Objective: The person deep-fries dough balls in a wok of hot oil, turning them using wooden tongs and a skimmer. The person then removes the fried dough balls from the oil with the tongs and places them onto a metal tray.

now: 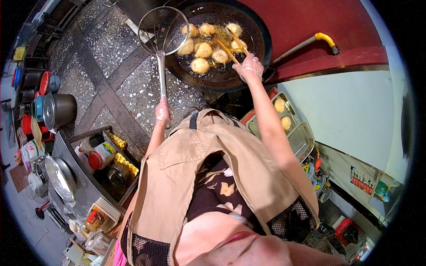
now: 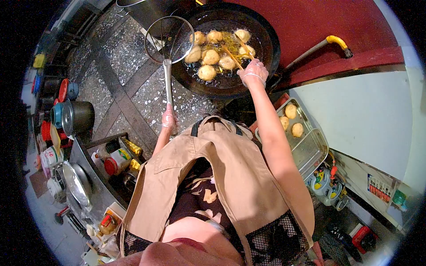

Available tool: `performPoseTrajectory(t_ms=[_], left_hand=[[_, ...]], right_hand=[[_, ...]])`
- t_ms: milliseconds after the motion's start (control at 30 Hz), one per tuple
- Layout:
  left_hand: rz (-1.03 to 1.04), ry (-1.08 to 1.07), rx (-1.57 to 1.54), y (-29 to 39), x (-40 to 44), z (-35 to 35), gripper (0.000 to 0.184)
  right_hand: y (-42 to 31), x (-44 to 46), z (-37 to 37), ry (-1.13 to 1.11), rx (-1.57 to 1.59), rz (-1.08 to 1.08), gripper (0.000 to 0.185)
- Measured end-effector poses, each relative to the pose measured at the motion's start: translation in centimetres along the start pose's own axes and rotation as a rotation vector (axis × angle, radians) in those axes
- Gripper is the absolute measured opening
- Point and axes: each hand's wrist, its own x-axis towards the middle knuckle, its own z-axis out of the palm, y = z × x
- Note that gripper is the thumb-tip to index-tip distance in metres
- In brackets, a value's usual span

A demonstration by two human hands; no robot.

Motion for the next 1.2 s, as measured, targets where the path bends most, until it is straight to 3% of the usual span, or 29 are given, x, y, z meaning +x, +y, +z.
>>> performPoseTrajectory(t_ms=[733,1200], left_hand=[[0.003,0.000,0.023,-0.6,0.7,-0.2,0.065],[0.061,0.000,0.069,-0.2,0.3,-0.2,0.065]], right_hand=[[0.3,0.0,-0.1,0.031,0.019,0.003,0.070],[1.9,-0.7,-1.0,0.030,0.087,0.073,0.080]])
